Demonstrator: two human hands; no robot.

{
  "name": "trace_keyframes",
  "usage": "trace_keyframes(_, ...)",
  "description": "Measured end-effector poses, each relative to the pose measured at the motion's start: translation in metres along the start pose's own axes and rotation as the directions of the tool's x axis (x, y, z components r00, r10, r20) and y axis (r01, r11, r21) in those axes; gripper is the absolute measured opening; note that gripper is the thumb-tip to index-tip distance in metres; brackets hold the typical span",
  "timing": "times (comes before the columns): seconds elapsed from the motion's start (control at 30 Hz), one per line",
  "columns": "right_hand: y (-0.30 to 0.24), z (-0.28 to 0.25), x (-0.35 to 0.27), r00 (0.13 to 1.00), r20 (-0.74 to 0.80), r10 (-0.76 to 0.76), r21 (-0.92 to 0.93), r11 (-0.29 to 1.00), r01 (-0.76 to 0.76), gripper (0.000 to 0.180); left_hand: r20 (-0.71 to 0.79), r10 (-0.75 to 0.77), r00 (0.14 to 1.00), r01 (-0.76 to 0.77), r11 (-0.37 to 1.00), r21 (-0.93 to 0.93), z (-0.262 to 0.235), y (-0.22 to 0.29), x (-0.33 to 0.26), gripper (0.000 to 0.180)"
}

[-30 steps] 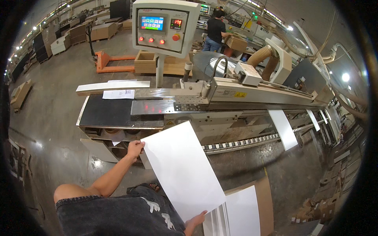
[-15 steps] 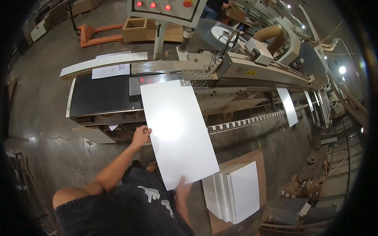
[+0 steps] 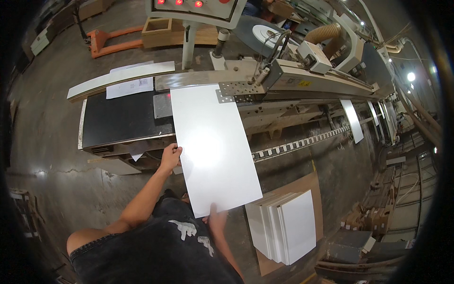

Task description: The person repeatedly picks up white rectangular panels from a conveyor belt and stacks them on a cardboard sheet on the floor. The person handles the panels one at a time, aligning them into a growing pile.

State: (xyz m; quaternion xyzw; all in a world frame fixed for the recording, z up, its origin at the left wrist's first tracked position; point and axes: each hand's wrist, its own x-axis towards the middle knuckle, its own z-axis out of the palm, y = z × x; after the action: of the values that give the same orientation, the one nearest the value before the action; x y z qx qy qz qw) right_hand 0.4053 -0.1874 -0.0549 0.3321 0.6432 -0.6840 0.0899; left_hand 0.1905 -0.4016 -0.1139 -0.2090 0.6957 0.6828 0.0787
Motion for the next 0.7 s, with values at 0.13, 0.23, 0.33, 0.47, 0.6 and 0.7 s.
trace_keyframes(0.13, -0.017, -0.003, 0.001, 0.994, -0.103, 0.040, -0.038, 0.998, -0.044, 0.046, -0.002, -0.059, 0.998, 0.059, 0.996, -0.065, 0.016, 0.021, -0.009, 0.020)
trace_keyframes(0.23, -0.026, -0.017, 0.014, 0.990, -0.132, 0.052, -0.075, 0.995, -0.062, 0.049, 0.015, -0.074, 0.997, 0.075, 0.992, -0.104, 0.033, 0.021, -0.004, 0.018)
trace_keyframes(0.33, 0.014, -0.056, 0.056, 0.979, -0.166, -0.116, -0.200, 0.976, 0.082, 0.041, 0.038, -0.072, 0.997, 0.076, 0.993, -0.090, 0.062, 0.027, 0.002, 0.016)
trace_keyframes(0.47, 0.008, -0.091, 0.092, 0.968, -0.240, -0.074, -0.224, 0.974, 0.019, 0.050, 0.051, -0.067, 0.996, 0.072, 0.991, -0.114, 0.102, 0.029, 0.016, 0.016)
trace_keyframes(0.6, -0.024, -0.126, 0.105, 0.959, -0.282, 0.010, -0.234, 0.969, -0.079, 0.058, 0.101, -0.077, 0.992, 0.090, 0.987, -0.132, 0.162, 0.046, 0.020, 0.017)
trace_keyframes(0.7, -0.074, -0.145, 0.098, 0.937, -0.305, 0.172, -0.305, 0.914, -0.267, 0.063, 0.218, -0.079, 0.973, 0.115, 0.981, -0.159, 0.195, 0.035, 0.033, 0.017)
